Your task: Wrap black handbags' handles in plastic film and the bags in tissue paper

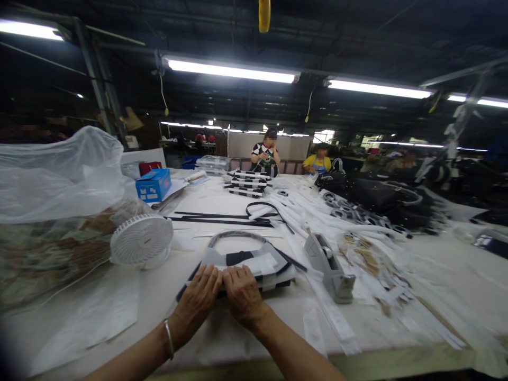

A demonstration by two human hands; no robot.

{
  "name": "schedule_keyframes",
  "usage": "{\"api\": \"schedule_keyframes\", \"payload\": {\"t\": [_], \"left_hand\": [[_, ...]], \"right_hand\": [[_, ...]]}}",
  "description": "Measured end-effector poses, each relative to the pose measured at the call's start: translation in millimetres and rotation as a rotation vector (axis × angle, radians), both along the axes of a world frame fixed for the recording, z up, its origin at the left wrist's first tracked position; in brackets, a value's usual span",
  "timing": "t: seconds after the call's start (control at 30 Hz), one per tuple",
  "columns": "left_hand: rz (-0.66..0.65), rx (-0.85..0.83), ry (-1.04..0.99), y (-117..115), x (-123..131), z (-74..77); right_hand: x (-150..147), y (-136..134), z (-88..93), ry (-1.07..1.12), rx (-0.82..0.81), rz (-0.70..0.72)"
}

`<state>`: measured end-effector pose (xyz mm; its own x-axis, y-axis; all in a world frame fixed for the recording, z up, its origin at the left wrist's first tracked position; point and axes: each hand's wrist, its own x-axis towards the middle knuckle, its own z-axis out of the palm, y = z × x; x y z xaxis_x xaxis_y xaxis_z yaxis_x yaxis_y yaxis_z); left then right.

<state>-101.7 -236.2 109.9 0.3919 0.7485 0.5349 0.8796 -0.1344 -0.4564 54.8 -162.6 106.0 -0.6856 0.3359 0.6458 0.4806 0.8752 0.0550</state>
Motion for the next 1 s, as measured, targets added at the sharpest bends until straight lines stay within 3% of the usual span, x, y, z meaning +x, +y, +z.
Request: {"api": "schedule_keyframes", "payload": {"t": [0.1, 0.27, 0.53, 0.73, 1.0], "left_hand": [[-0.078, 0.115, -0.014, 3.9, -1.8, -1.0], [-0.172, 0.082, -0.13, 3.2, -7.6, 8.6], [-0.23, 0.214, -0.313, -6.9, -3.0, -21.3], [-0.219, 0.304, -0.392, -5.0, -1.2, -26.8], [-0.181, 0.27, -0.325, -6.3, -7.9, -35.9]], "right_hand": [[1.0, -0.8, 3.1, 0.005, -0.024, 0.012], [1.8, -0.3, 2.8, 0.034, -0.019, 0.037], [1.6, -2.9, -35.2, 0.154, 0.137, 0.059], [5.3, -6.9, -27.3, 0.136, 0.157, 0.064], [3.4, -9.5, -24.6, 0.158, 0.164, 0.051]]}}
